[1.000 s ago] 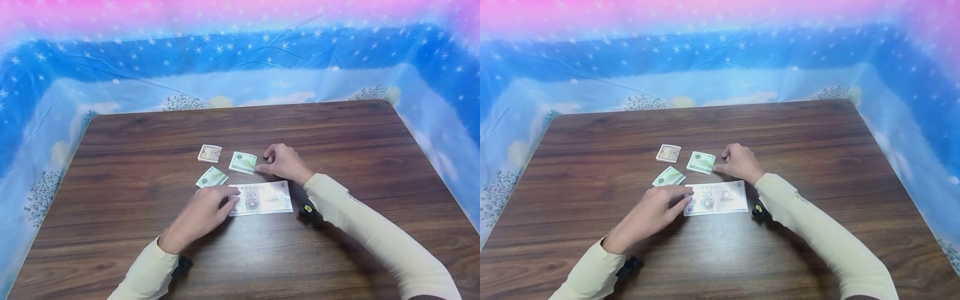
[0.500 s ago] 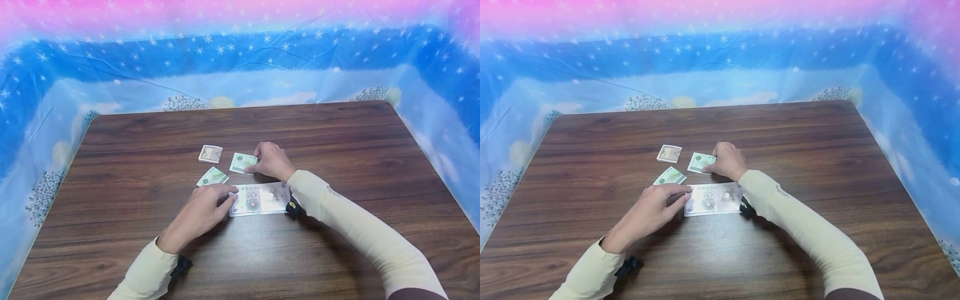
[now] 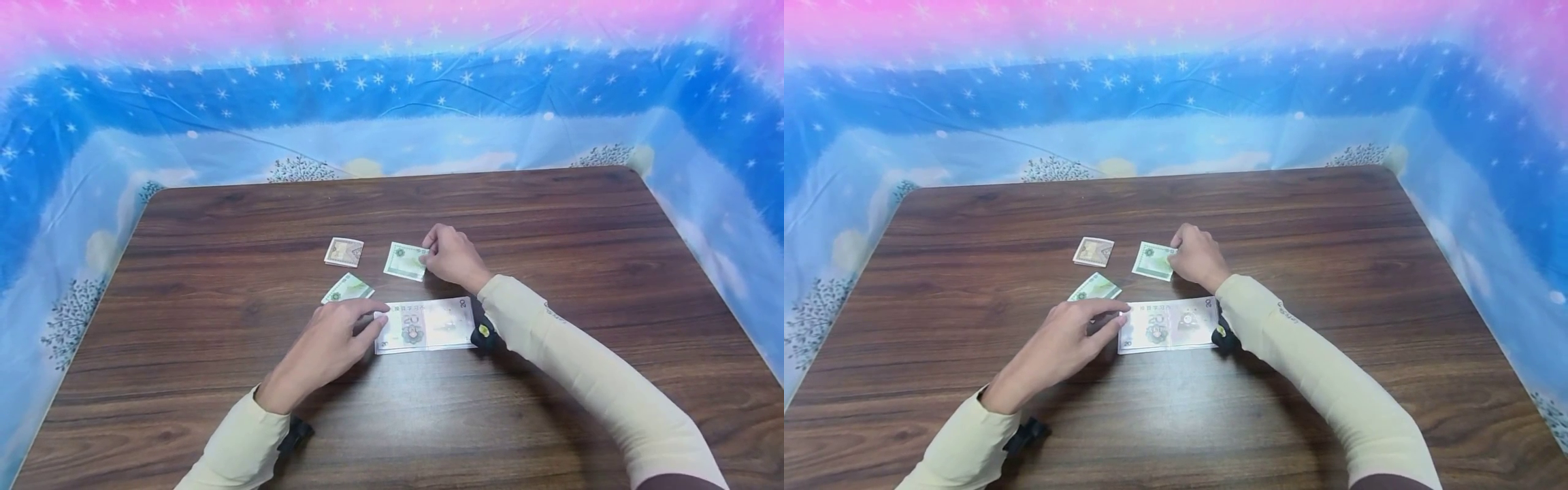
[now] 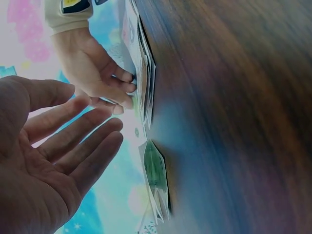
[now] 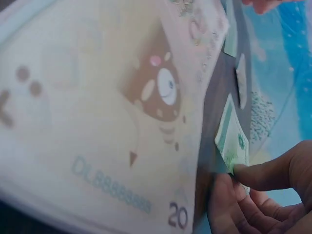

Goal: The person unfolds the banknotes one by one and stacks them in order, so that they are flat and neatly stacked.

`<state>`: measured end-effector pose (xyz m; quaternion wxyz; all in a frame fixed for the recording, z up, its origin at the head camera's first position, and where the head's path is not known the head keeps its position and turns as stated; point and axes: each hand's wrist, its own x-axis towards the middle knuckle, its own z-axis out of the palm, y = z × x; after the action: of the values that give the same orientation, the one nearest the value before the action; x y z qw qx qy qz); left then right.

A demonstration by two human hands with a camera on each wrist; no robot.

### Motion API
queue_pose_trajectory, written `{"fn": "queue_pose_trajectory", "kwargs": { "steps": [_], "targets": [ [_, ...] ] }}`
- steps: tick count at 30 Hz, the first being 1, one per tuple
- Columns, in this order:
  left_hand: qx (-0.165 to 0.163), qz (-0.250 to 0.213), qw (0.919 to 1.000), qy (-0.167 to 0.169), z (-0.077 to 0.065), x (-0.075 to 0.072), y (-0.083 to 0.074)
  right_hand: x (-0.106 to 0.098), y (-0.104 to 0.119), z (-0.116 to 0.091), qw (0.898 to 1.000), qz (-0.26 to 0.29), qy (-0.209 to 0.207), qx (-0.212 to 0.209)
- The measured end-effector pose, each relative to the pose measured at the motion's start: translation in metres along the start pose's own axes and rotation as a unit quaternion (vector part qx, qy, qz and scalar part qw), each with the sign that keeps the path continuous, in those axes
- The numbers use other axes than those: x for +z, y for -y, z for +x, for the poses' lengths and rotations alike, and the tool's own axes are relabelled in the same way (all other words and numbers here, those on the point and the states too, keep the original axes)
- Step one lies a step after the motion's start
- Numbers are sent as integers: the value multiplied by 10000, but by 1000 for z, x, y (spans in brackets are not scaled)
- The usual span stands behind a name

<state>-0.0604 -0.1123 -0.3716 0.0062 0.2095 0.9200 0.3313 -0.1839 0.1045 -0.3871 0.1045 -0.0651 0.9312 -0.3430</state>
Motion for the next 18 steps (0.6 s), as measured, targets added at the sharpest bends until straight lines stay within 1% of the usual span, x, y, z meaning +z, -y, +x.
{"fn": "queue_pose_trajectory", "kwargs": {
  "steps": [2, 5, 8, 13, 18],
  "targets": [
    [-20, -100, 9999, -35, 0, 0, 0, -4, -1, -3, 9993, 369, 15, -26],
    [-13, -240, 9996, -121, 1, -1, 1, -10, -3, -9, 9955, 937, 49, -100],
    [-35, -369, 9991, -228, 2, -1, 1, -17, -2, -16, 9909, 1331, 30, -195],
    [-172, -648, 9968, -425, 4, -1, 1, -26, 1, -30, 9854, 1660, 18, -388],
    [-433, -1217, 9898, -593, 6, -3, 0, -29, 6, -47, 9814, 1826, 236, -534]
  ]
}}
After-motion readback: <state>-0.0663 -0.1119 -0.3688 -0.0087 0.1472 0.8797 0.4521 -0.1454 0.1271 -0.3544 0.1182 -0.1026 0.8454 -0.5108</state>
